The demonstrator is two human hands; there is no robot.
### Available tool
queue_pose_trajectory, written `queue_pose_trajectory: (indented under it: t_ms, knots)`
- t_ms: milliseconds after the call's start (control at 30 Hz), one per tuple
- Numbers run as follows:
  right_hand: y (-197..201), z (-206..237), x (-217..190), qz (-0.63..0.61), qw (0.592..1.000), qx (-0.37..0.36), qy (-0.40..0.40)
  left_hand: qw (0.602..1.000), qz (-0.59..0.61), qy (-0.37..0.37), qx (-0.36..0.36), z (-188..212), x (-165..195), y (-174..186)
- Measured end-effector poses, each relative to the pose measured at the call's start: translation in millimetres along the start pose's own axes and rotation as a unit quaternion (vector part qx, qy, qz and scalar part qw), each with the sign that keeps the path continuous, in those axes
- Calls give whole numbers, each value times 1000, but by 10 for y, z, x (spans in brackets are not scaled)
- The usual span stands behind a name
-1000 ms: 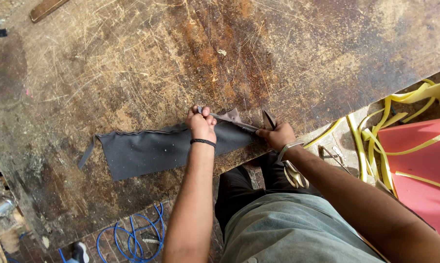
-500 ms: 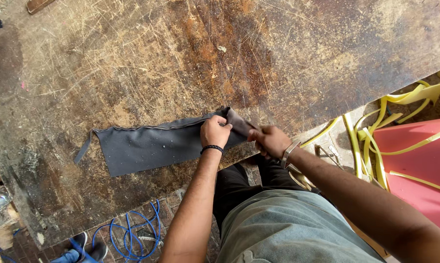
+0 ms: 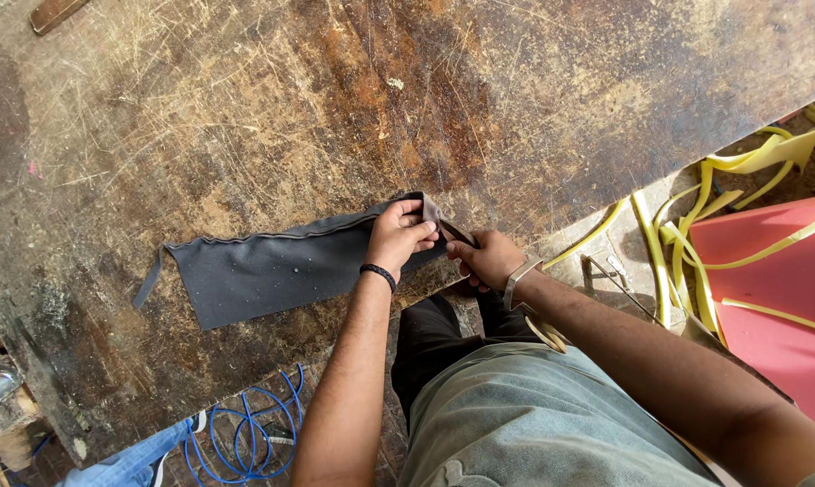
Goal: The person cuts a large piece of gray fabric on the floor using shears, then moves to a wooden table to trim a smaller piece of the same fabric. The person folds the cut fabric and places it on the table.
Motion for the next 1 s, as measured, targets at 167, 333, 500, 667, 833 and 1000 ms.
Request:
queue_pose_trajectory:
  t_ms: [167, 333, 500, 667, 833, 1000]
  knots:
    - [17, 10, -32, 66, 998, 9, -13, 999, -22, 2, 39, 24, 79, -32]
    - [20, 35, -34, 57, 998, 14, -25, 997, -51, 22, 59, 67, 160, -51]
    - [21, 2, -25, 37, 999, 17, -17, 997, -46, 14, 55, 60, 120, -82]
    - [28, -9, -28, 51, 998, 23, -16, 997, -46, -17, 60, 29, 16, -115]
    - [24, -9, -48, 65, 998, 22, -11, 996, -52, -33, 59, 2, -55, -136]
    - [38, -48, -24, 61, 998, 31, -15, 997, -48, -35, 48, 2, -74, -141]
Point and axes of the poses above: each hand's wrist, its own z-axis away from the middle knuckle, its own y-axis out of the back of the hand, x = y × z, the point moved 2 cm from there along -z, towards the middle knuckle, and after that the axes turned 15 degrees about -z, right-handed, at the moved point
